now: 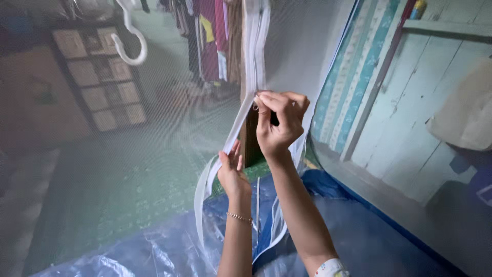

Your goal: The person adjusts a pillow and a bolster on the floor, then manipulates a mosquito net by hand, threading poles through the fabric loops and lifting the net structure over a sleeping area.

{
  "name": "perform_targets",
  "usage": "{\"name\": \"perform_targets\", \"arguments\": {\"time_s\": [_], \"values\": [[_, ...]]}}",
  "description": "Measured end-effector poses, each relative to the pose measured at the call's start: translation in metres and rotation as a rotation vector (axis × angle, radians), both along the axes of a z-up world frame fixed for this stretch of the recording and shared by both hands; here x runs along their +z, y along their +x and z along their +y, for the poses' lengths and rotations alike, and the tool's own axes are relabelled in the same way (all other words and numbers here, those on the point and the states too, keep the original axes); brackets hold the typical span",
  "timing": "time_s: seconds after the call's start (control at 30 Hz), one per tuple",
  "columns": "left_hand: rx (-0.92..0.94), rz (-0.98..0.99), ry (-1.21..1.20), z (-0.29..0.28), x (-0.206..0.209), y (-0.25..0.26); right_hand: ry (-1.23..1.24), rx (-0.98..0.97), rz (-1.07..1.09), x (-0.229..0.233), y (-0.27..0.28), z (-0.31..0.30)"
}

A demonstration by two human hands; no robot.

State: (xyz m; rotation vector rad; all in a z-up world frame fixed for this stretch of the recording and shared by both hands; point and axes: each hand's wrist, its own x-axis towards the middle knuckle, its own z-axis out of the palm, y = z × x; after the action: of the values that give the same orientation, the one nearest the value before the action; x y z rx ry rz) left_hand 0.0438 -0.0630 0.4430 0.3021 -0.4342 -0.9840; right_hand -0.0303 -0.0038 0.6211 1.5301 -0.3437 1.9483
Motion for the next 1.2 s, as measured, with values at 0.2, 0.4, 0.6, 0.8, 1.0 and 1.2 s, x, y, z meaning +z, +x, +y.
{"name": "perform_targets", "arguments": {"time_s": [0.2,0.4,0.6,0.8,1.0,1.2], "values": [[0.024,0.037,-0.035,-0.005,-0.014,0.008,-0.067,-0.011,-0.004,0.031,0.001,0.015],[0.021,0.056,0.052,0.004,-0.029,0.018,-0.201,0.005,-0.014,0.078,0.001,0.019],[-0.017,0.085,0.055,0.007,-0.037,0.029,-0.204,-0.022,0.011,0.084,0.01,0.039],[-0.266,0.09,0.051,0.056,-0.02,0.037,0.121,0.283,-0.057,0.033,0.028,0.023],[-0.416,0.143,-0.164,0.117,-0.01,0.047,0.765,1.044,0.009,-0.081,0.064,0.026],[-0.364,-0.305,0.138,0.201,-0.028,0.107,0.863,0.838,-0.074,-0.161,0.111,0.085]]}}
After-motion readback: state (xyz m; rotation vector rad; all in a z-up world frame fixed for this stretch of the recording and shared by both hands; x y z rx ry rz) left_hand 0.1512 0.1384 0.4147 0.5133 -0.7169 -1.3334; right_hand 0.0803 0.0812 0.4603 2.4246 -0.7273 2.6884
